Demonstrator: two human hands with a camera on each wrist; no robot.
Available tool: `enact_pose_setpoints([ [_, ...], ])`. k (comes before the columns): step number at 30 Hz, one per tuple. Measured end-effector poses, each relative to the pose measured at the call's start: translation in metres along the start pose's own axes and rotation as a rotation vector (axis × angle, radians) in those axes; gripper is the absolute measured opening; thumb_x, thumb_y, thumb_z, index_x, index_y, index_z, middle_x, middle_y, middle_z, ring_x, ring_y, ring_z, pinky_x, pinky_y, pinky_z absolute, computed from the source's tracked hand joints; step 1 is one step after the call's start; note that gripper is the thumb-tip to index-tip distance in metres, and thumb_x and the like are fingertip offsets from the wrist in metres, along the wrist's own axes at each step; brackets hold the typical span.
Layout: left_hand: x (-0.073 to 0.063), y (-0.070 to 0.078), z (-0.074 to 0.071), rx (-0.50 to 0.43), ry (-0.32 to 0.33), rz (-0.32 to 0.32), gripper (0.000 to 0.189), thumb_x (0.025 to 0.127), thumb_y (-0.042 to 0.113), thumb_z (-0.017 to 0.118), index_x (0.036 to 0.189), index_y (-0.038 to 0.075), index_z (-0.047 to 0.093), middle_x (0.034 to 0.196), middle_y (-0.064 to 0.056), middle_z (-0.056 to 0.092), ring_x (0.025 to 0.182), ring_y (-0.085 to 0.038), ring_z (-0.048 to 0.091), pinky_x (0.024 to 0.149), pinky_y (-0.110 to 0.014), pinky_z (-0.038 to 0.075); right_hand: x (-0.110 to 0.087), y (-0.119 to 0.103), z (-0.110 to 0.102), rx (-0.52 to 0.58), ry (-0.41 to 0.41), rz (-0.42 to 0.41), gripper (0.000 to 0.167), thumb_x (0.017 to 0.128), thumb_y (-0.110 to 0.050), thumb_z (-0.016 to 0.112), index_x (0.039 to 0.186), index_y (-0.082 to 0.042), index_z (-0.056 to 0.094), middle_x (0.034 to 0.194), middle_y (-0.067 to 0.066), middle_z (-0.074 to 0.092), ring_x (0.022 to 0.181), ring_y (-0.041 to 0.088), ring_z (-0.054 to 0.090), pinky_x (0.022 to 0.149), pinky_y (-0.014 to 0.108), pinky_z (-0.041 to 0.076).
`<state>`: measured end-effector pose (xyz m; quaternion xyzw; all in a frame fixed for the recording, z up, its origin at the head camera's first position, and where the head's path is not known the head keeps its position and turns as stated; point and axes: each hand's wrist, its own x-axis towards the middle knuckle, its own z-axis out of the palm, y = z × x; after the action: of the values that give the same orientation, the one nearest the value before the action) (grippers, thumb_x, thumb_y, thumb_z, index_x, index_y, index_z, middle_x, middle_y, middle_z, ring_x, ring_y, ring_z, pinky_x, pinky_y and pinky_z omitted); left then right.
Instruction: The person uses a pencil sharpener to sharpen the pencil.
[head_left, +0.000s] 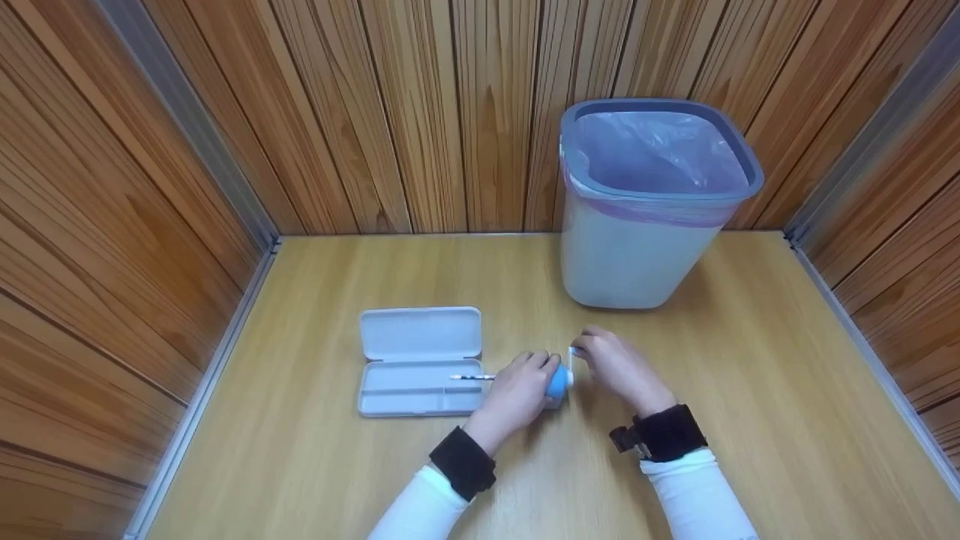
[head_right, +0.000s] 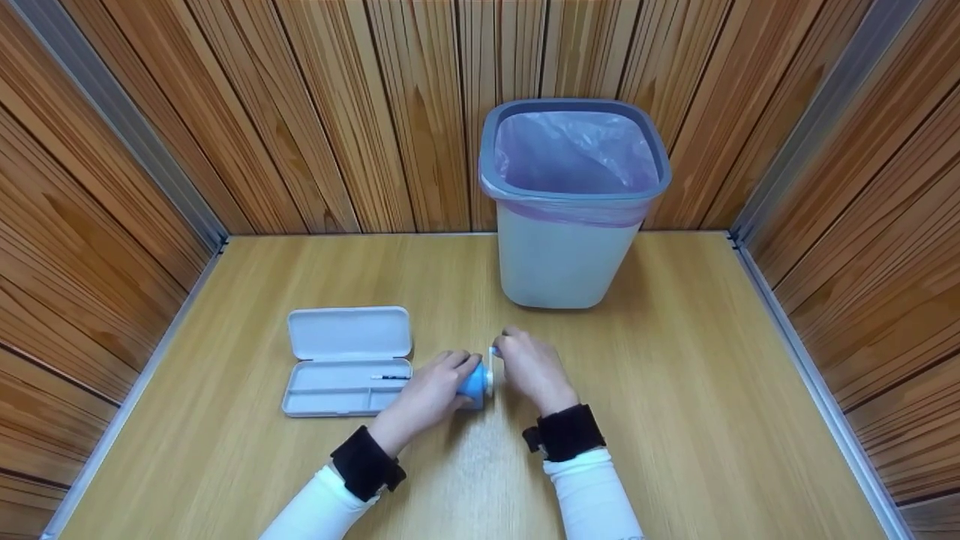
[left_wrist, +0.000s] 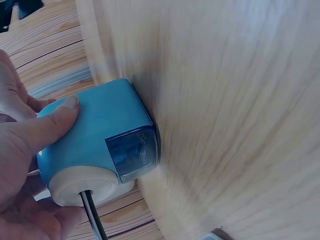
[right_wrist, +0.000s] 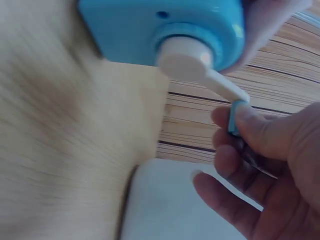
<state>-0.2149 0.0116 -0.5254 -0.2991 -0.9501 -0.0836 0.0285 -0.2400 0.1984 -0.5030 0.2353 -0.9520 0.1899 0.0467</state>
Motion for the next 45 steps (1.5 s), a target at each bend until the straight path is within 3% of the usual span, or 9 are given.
enact_pose_setpoints([
  [7,0.0,0.001,-0.001,-0.004,-0.022,-0.015,0.063,0.088,0.031,0.075,0.143,0.012,0.052,0.134,-0.007,0.057,0.12,-0.024,0.054,0.097,-0.034,0.049,0.007,0.005,0.007,0.051,-0.039,0.108,0.012,0.093,-0.005,0.065,0.101,-0.003,0.074,0.093,0.006,0.062,0.085,0.025,0.062,0.076,0.04,0.055],
  [17,0.0,0.001,0.0,-0.032,-0.002,-0.012,0.064,0.087,0.03,0.076,0.143,0.012,0.052,0.133,-0.008,0.056,0.12,-0.025,0.054,0.095,-0.035,0.05,0.012,0.011,0.022,0.018,-0.084,0.14,0.013,0.088,-0.001,0.069,0.095,-0.007,0.078,0.087,0.003,0.063,0.081,0.023,0.061,0.073,0.039,0.054],
  [23,-0.001,0.001,0.002,0.008,0.038,0.007,0.064,0.084,0.032,0.078,0.139,0.011,0.055,0.127,-0.007,0.059,0.114,-0.024,0.056,0.092,-0.033,0.051,0.01,0.013,0.03,-0.016,-0.13,0.12,0.014,0.088,0.001,0.067,0.093,-0.005,0.078,0.079,0.001,0.06,0.074,0.021,0.059,0.064,0.039,0.052],
  [31,-0.001,0.003,0.001,-0.043,-0.014,-0.04,0.064,0.086,0.033,0.076,0.142,0.012,0.053,0.133,-0.009,0.057,0.121,-0.025,0.053,0.098,-0.035,0.048,0.005,0.015,0.042,0.011,-0.171,0.151,0.017,0.084,0.008,0.063,0.087,-0.003,0.076,0.074,0.0,0.059,0.065,0.019,0.053,0.063,0.039,0.051],
  [36,-0.001,0.004,0.002,-0.04,-0.009,-0.051,0.064,0.085,0.033,0.077,0.142,0.013,0.053,0.134,-0.009,0.056,0.12,-0.025,0.054,0.096,-0.035,0.049,-0.003,0.011,0.047,0.042,-0.179,0.181,0.015,0.082,0.01,0.06,0.084,-0.002,0.068,0.069,0.001,0.056,0.061,0.019,0.05,0.06,0.04,0.051],
  [45,-0.001,0.004,0.002,-0.043,-0.018,-0.068,0.063,0.086,0.032,0.076,0.143,0.014,0.052,0.136,-0.01,0.055,0.118,-0.025,0.054,0.094,-0.034,0.05,-0.024,-0.003,0.045,0.075,-0.167,0.146,0.012,0.082,0.006,0.068,0.083,-0.006,0.068,0.07,-0.002,0.056,0.062,0.015,0.05,0.062,0.038,0.051],
])
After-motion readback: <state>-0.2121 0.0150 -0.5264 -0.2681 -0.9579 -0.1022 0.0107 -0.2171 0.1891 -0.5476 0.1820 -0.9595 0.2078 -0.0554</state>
